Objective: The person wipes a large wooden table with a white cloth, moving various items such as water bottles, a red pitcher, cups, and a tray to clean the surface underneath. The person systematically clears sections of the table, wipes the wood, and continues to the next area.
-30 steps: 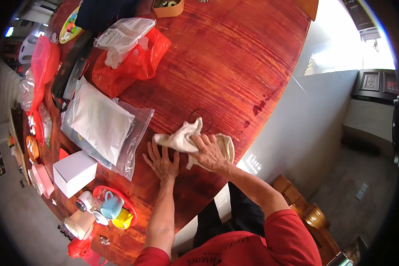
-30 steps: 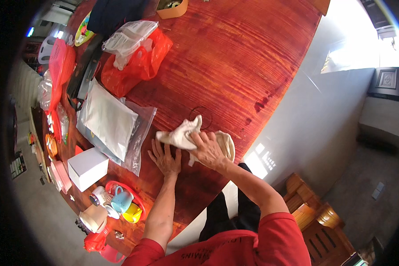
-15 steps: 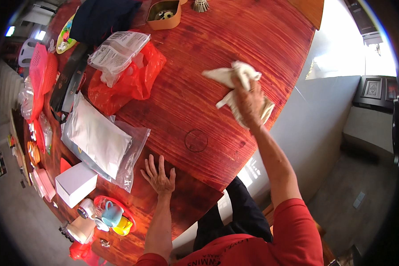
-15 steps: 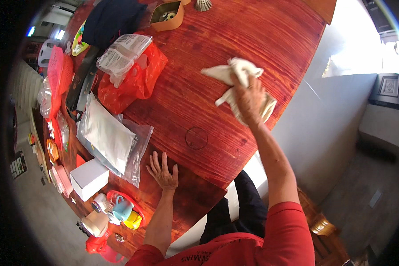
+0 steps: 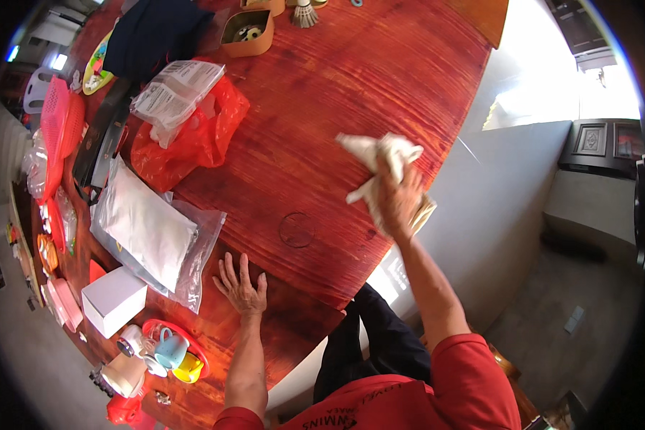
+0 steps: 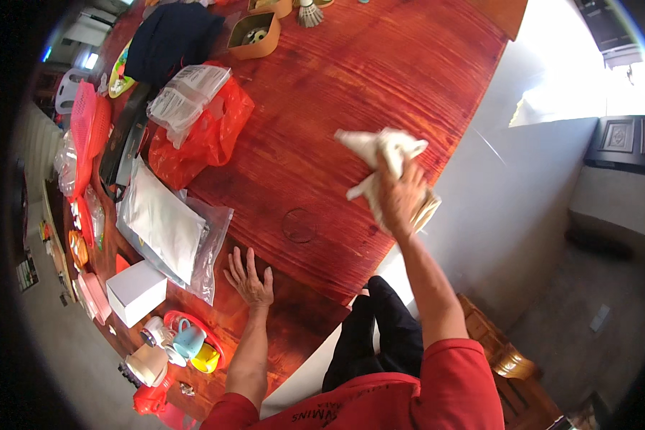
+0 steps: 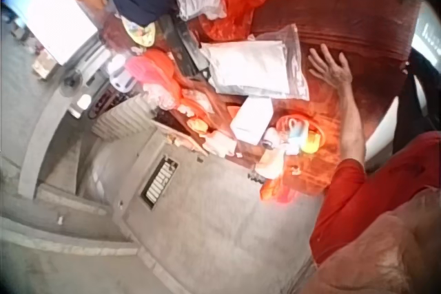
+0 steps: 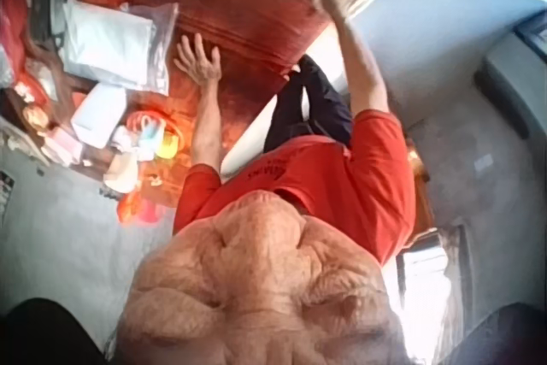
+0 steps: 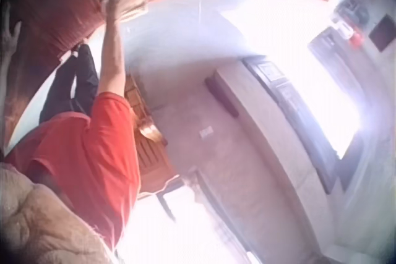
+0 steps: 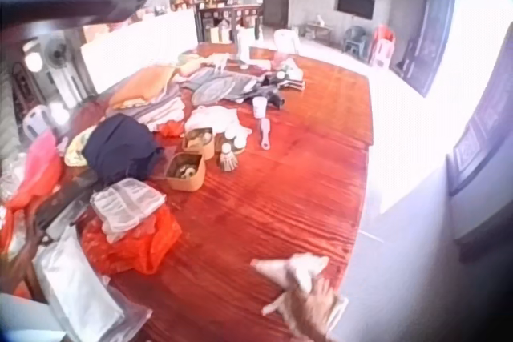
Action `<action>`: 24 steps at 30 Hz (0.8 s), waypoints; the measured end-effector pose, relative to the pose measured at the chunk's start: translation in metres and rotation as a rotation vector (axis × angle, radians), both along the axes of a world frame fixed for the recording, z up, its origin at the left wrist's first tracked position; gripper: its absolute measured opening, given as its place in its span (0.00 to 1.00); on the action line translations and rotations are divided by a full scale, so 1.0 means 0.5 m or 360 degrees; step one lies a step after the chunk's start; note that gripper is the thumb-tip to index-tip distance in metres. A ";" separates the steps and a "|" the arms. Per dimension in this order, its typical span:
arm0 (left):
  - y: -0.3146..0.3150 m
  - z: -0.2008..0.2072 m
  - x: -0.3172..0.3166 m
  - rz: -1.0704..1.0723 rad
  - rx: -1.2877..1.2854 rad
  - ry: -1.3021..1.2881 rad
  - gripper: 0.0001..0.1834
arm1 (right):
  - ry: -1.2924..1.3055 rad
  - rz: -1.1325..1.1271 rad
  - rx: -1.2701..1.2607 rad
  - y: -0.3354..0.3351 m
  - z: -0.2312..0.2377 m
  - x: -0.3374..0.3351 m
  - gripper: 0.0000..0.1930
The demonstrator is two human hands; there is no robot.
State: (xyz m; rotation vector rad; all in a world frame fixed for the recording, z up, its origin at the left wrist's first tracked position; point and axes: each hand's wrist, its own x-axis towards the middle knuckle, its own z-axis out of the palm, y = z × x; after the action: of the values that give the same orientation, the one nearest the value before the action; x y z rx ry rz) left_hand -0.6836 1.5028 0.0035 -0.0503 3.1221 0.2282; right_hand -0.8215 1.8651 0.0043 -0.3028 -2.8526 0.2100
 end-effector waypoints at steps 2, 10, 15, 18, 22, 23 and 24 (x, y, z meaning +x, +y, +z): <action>0.003 -0.001 -0.001 0.0000 0.0002 0.0000 0.35 | 0.0067 0.0185 0.0128 -0.038 -0.017 0.079 0.25; 0.006 0.008 -0.001 -0.0027 -0.0072 -0.0031 0.36 | -0.0322 0.0935 -0.0530 -0.154 0.012 0.314 0.08; 0.007 0.008 -0.004 -0.0028 -0.0057 -0.0052 0.37 | -0.0458 0.0997 -0.0344 -0.101 0.014 0.271 0.10; 0.017 0.004 -0.004 0.0004 0.0008 -0.0049 0.35 | -0.0110 0.0661 -0.0268 -0.030 -0.029 0.204 0.04; 0.050 0.015 -0.008 0.0170 -0.0049 0.0179 0.33 | 0.0020 0.0263 -0.0128 0.048 -0.017 0.079 0.21; 0.065 0.018 -0.022 0.0151 -0.0005 0.0248 0.34 | -0.0020 0.0194 -0.0121 0.074 -0.020 0.048 0.26; 0.093 0.021 -0.042 0.0134 0.0057 0.0266 0.34 | -0.0032 0.0097 -0.0150 0.102 -0.010 0.019 0.24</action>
State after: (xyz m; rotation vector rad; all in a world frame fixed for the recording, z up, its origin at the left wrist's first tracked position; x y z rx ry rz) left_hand -0.7047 1.5493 0.0142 -0.1716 3.2848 0.3046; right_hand -0.8122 1.9161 -0.0009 -0.2381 -2.8795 0.3563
